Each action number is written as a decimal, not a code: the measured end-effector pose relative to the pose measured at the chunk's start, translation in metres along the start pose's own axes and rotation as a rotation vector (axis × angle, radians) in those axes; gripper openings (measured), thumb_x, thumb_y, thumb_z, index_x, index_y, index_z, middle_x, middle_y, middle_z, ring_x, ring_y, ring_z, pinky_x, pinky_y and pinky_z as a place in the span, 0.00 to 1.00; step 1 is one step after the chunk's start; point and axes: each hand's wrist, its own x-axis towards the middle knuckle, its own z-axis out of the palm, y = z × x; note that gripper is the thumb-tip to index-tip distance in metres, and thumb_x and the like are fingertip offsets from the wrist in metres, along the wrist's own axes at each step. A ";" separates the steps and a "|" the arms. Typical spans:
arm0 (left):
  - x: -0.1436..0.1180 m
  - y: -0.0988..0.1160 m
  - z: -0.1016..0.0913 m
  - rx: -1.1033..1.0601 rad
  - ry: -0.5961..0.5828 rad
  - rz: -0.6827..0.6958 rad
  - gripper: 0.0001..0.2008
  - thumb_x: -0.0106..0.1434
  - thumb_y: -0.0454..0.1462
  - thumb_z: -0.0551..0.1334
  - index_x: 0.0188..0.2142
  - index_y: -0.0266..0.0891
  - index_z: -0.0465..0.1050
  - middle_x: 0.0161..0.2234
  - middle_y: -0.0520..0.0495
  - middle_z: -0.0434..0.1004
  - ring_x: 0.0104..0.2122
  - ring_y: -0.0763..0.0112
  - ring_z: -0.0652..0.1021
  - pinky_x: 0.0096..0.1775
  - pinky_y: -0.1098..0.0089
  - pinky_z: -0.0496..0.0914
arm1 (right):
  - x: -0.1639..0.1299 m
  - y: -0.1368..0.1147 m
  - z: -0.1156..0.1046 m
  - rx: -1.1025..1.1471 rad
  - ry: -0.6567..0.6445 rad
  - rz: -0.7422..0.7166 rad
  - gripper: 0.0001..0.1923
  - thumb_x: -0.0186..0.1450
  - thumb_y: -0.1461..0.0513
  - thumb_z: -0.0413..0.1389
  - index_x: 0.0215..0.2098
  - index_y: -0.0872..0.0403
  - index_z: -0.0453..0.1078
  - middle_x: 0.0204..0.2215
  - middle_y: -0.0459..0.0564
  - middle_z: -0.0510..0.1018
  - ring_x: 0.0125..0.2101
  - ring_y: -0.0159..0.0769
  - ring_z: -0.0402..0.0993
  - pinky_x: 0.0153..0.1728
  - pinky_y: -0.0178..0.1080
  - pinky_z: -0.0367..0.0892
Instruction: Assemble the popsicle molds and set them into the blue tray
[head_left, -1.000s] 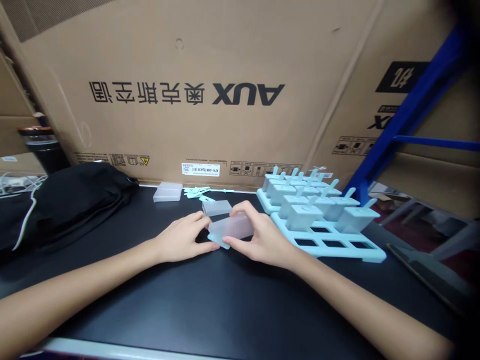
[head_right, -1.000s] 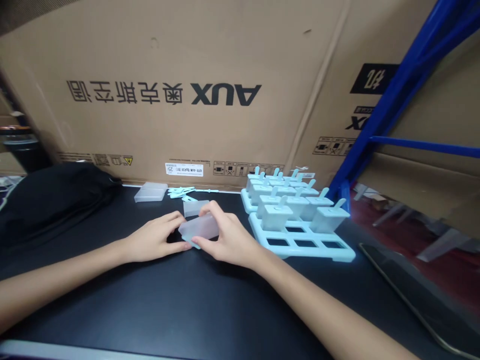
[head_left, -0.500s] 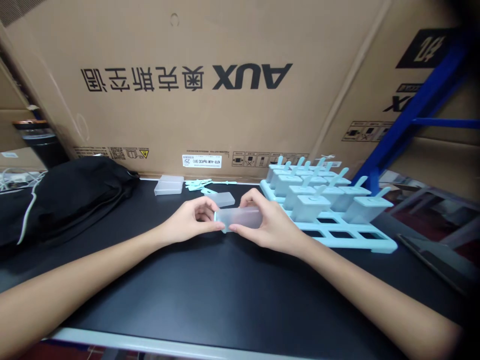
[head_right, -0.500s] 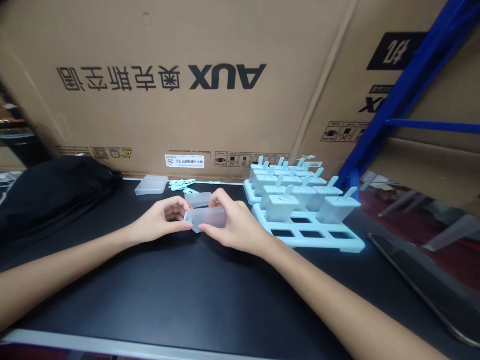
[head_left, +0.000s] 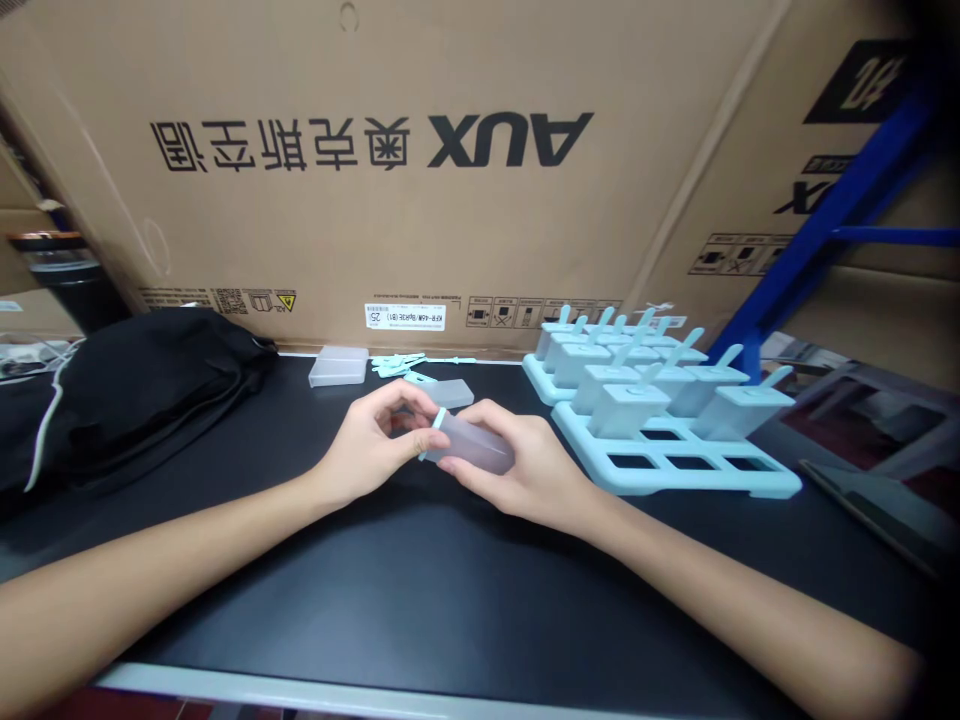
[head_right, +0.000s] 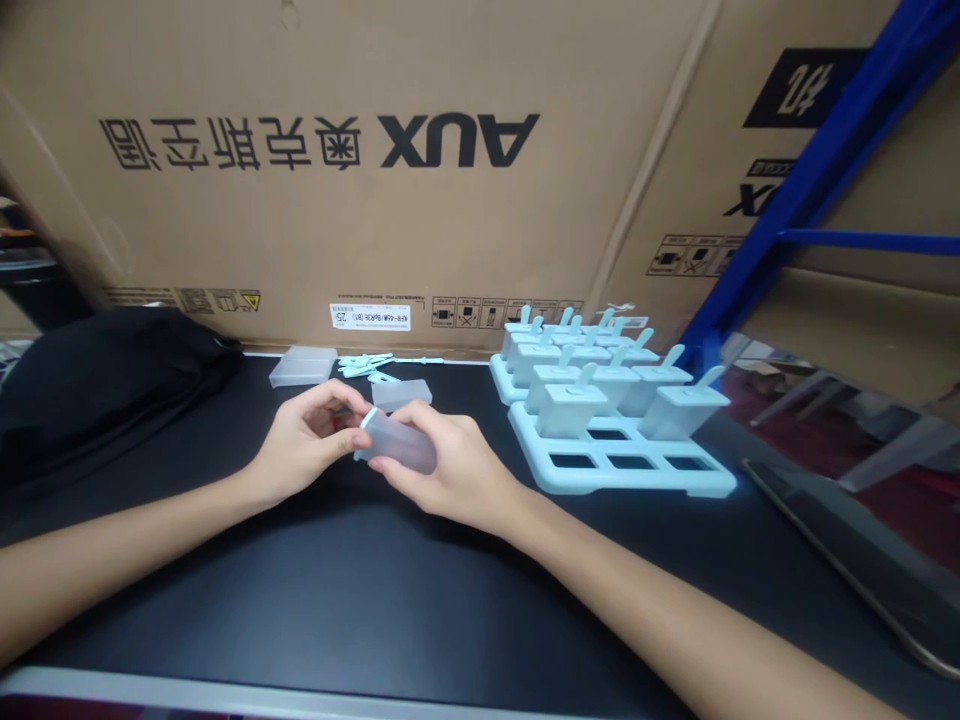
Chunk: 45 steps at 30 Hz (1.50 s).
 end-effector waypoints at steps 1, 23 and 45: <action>0.000 0.000 0.001 0.000 -0.001 -0.008 0.14 0.54 0.41 0.73 0.35 0.37 0.72 0.34 0.49 0.74 0.32 0.72 0.75 0.33 0.73 0.71 | 0.000 0.000 0.000 -0.008 -0.004 -0.006 0.13 0.62 0.55 0.59 0.41 0.53 0.67 0.29 0.43 0.75 0.25 0.27 0.68 0.27 0.32 0.63; -0.031 0.010 0.015 0.634 -0.478 -0.001 0.48 0.68 0.48 0.57 0.68 0.39 0.18 0.70 0.31 0.30 0.69 0.50 0.44 0.66 0.46 0.50 | -0.003 0.002 -0.002 -0.051 -0.046 -0.029 0.10 0.65 0.56 0.55 0.41 0.52 0.62 0.25 0.41 0.71 0.21 0.27 0.64 0.23 0.32 0.58; 0.000 0.021 -0.034 0.563 0.127 0.390 0.15 0.57 0.35 0.66 0.42 0.42 0.65 0.39 0.48 0.72 0.37 0.66 0.75 0.39 0.67 0.71 | 0.155 0.028 0.010 -0.751 -0.442 0.051 0.17 0.61 0.65 0.52 0.49 0.57 0.65 0.46 0.59 0.76 0.42 0.42 0.73 0.35 0.38 0.66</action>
